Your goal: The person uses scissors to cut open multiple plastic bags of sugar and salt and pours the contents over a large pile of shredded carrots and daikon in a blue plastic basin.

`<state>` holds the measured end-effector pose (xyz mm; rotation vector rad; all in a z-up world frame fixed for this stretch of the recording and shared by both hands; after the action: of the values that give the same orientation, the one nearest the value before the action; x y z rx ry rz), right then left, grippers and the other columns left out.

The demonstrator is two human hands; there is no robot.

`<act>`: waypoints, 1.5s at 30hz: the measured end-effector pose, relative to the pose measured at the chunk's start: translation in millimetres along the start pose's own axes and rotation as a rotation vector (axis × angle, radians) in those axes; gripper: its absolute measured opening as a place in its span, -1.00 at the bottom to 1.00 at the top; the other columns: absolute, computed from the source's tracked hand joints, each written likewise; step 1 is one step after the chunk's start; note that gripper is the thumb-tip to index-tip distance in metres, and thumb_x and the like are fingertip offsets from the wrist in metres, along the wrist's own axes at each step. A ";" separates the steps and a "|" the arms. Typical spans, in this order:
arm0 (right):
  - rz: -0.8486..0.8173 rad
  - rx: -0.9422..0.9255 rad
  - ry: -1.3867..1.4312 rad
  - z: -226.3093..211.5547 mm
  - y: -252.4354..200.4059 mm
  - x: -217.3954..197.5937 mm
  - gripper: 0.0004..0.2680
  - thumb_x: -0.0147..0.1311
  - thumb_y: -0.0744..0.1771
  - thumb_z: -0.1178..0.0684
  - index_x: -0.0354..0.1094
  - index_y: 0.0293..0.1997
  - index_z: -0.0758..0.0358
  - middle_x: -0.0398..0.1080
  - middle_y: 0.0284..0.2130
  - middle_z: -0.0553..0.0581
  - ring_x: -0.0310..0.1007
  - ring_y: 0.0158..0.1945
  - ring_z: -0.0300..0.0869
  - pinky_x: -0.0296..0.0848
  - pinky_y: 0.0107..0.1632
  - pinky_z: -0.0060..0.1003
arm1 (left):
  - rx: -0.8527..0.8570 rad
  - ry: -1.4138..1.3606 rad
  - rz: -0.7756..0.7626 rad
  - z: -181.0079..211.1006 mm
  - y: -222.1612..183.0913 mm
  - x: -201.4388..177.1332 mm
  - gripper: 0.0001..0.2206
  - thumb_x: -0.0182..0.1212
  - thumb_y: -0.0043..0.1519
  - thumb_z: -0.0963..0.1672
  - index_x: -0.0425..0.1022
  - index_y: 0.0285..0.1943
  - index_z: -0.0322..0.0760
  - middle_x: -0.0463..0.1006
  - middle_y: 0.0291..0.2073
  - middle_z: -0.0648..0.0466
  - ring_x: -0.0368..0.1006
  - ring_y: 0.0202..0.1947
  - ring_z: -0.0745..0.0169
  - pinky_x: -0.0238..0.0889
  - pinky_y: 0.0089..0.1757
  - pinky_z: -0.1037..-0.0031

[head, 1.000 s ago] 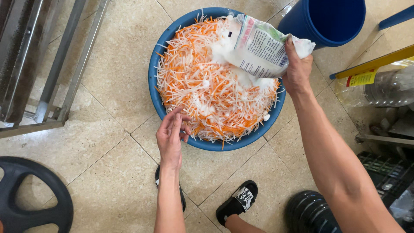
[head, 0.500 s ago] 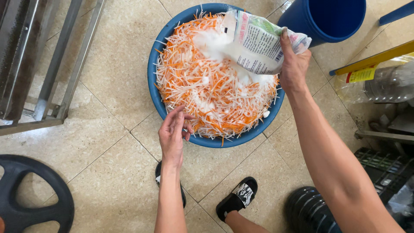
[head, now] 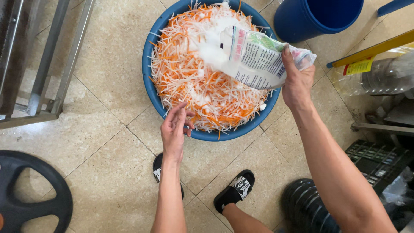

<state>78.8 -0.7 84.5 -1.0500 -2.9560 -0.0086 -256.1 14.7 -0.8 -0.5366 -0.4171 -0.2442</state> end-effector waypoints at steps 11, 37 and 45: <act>0.055 0.076 -0.022 -0.7 -54.5 -25.9 -0.85 0.24 0.40 0.01 0.47 -0.05 0.26 0.54 -0.18 -0.01 0.49 -0.16 -0.35 0.49 -0.06 -0.40 | -0.041 0.024 -0.007 -19.5 -23.4 -0.3 -0.67 0.15 0.36 -0.05 0.49 0.23 -0.27 0.62 -0.22 0.06 0.44 -0.43 0.46 0.22 -0.43 0.63; 0.332 0.087 -0.191 41.6 -89.1 -136.4 -0.82 0.23 0.40 -0.01 0.49 -0.03 0.28 0.52 -0.18 -0.04 0.44 -0.13 -0.36 0.42 -0.02 -0.40 | -0.100 0.132 -0.160 -37.7 -60.2 56.8 -0.70 0.13 0.38 -0.07 0.50 0.22 -0.30 0.62 -0.22 0.05 0.49 -0.35 0.42 0.34 -0.37 0.60; 0.314 0.148 -0.181 20.5 -90.2 -111.1 -0.81 0.20 0.40 -0.02 0.49 -0.01 0.28 0.52 -0.15 -0.04 0.45 -0.10 -0.36 0.44 0.00 -0.40 | -0.203 0.095 -0.208 -37.9 -70.4 75.0 -0.69 0.12 0.38 -0.06 0.50 0.21 -0.30 0.61 -0.23 0.05 0.53 -0.35 0.37 0.38 -0.34 0.57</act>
<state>108.0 -140.6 62.9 -1.5513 -2.8455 0.3167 -200.7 -73.2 34.2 -0.6781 -0.3577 -0.5146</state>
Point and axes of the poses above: each hand's wrist, its own y-axis towards the middle knuckle, its own x-axis out of the palm, z = x × y, the point moved 1 cm from there along y, towards the middle knuckle
